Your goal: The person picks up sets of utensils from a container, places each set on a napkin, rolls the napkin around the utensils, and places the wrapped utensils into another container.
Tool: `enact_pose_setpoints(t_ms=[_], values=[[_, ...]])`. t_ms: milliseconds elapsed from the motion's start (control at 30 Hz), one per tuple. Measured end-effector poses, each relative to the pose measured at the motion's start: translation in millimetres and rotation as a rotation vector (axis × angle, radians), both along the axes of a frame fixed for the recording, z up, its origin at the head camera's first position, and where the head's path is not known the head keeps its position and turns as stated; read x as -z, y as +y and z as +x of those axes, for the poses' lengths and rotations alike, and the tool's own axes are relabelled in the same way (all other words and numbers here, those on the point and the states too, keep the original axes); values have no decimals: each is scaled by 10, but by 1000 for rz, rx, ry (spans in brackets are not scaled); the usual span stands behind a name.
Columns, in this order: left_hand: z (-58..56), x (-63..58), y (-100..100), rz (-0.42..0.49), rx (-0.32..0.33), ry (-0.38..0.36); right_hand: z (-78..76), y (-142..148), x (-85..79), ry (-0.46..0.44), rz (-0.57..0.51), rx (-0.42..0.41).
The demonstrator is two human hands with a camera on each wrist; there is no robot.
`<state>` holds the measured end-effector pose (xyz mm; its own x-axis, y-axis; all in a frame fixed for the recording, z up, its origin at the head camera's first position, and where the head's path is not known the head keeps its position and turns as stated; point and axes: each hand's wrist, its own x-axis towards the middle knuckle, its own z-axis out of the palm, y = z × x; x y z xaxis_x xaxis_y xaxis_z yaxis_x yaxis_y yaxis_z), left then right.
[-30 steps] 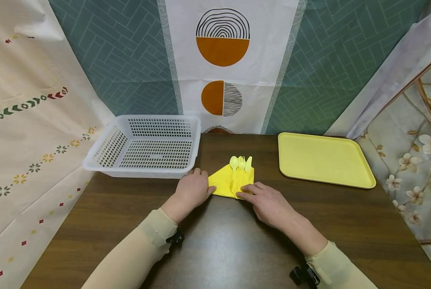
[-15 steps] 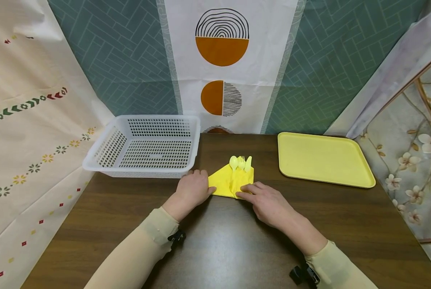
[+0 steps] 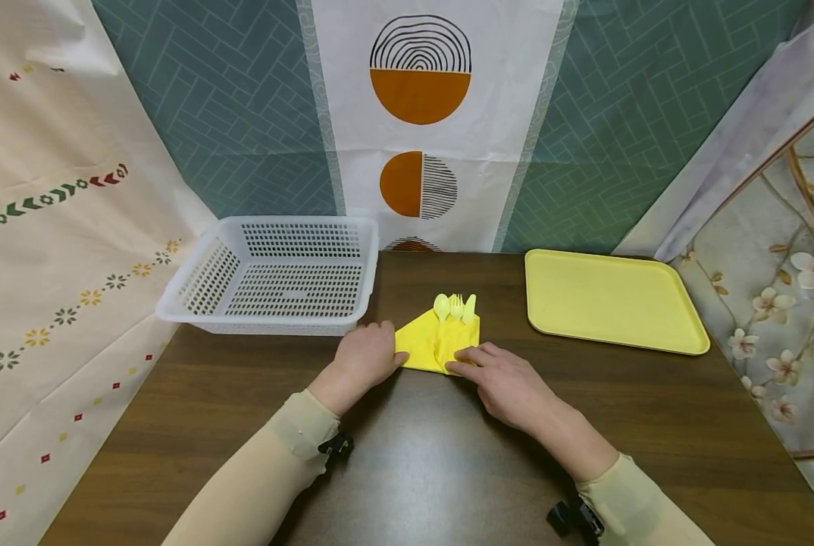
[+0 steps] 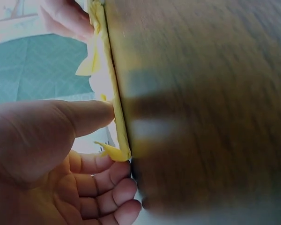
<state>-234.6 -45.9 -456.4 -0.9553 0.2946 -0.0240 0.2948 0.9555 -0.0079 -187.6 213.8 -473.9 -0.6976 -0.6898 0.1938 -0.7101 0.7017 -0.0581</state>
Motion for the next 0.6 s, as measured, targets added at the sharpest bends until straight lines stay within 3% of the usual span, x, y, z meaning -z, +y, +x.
enact_pose_setpoints(t_ms=[233, 467, 600], values=[[-7, -7, 4, 53, 0, -11, 0, -3, -5, 3, -4, 0], [-13, -34, 9, 34, -32, -45, 8, -6, -11, -9, -8, 5], [-18, -44, 7, 19, -17, -55, 9, -3, -5, -10, -6, 6]])
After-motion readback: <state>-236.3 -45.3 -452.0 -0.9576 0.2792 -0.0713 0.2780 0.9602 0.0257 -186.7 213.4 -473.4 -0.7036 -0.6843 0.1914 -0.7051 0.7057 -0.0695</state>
